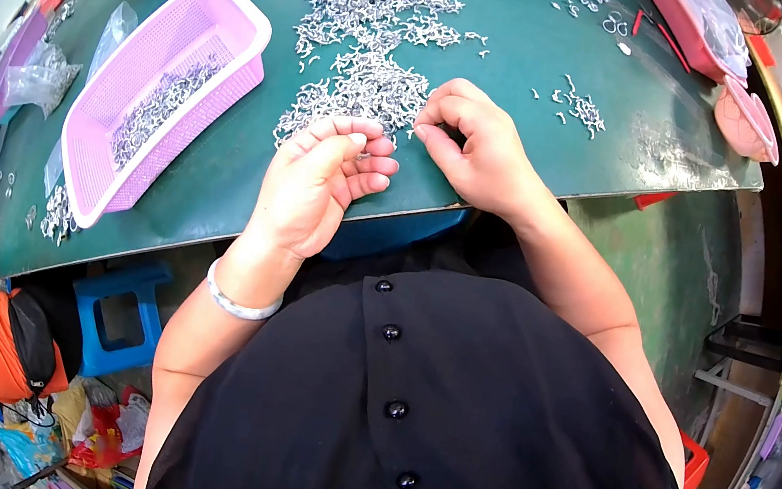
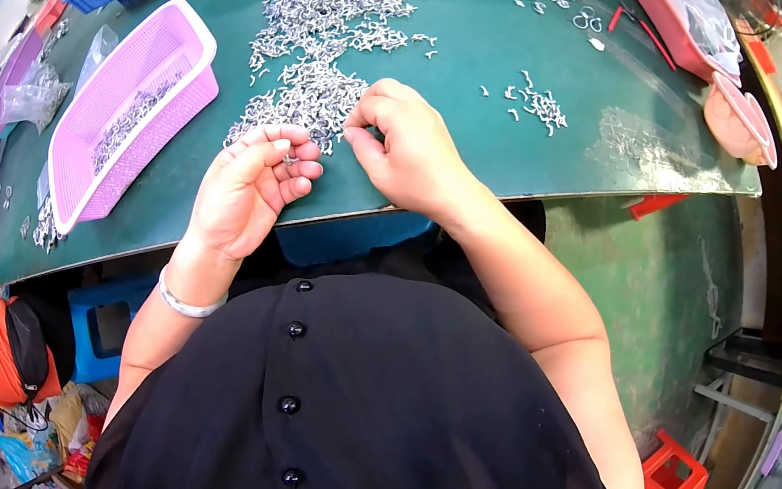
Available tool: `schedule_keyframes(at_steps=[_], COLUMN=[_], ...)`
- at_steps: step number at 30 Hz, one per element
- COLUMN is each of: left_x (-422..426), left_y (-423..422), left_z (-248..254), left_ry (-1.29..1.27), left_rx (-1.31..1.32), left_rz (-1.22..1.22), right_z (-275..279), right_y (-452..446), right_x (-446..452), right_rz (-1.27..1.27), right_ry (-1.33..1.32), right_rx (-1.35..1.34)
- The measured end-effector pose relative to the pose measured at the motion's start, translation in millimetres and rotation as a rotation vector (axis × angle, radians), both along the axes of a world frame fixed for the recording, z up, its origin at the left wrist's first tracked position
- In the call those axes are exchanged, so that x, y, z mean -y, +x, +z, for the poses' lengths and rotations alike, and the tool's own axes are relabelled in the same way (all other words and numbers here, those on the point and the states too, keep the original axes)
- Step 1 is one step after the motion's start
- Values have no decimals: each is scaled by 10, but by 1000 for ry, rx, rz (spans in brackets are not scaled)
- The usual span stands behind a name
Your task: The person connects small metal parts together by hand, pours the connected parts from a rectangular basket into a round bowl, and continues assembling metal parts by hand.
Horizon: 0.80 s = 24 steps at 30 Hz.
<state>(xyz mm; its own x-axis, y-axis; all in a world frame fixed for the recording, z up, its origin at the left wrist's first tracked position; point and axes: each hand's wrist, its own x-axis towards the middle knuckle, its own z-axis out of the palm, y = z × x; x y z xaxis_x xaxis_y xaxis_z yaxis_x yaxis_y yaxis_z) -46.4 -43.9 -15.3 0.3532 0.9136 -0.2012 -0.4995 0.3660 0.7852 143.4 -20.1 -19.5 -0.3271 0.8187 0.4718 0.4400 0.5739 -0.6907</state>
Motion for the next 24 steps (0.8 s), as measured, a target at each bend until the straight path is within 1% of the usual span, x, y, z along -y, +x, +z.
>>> schedule_keyframes(at_steps=[2, 5, 10, 14, 17, 20, 23, 24], left_x=[3, 14, 47, 37, 36, 34, 22, 18], left_y=[22, 62, 115, 115, 94, 69, 38, 33], left_z=[-6, 26, 91, 24, -13, 5, -7, -11], left_ry=[-23, -49, -78, -53, -33, -24, -27, -36], left_rx=[3, 5, 55, 44, 18, 5, 36, 57], left_rz=[-10, -59, -115, -71, -55, -50, -56, -50], right_z=[37, 51, 84, 93, 65, 3, 11, 10], right_y=[-13, -30, -47, -38, -3, 50, 67, 69], right_x=[30, 38, 62, 65, 25, -53, -59, -52], right_rz=[43, 127, 187, 268, 266, 16, -66, -60], right_ry=[-55, 49, 83, 68, 84, 144, 294, 285], right_rx=[-126, -202, -238, -207, -236, -49, 270, 294])
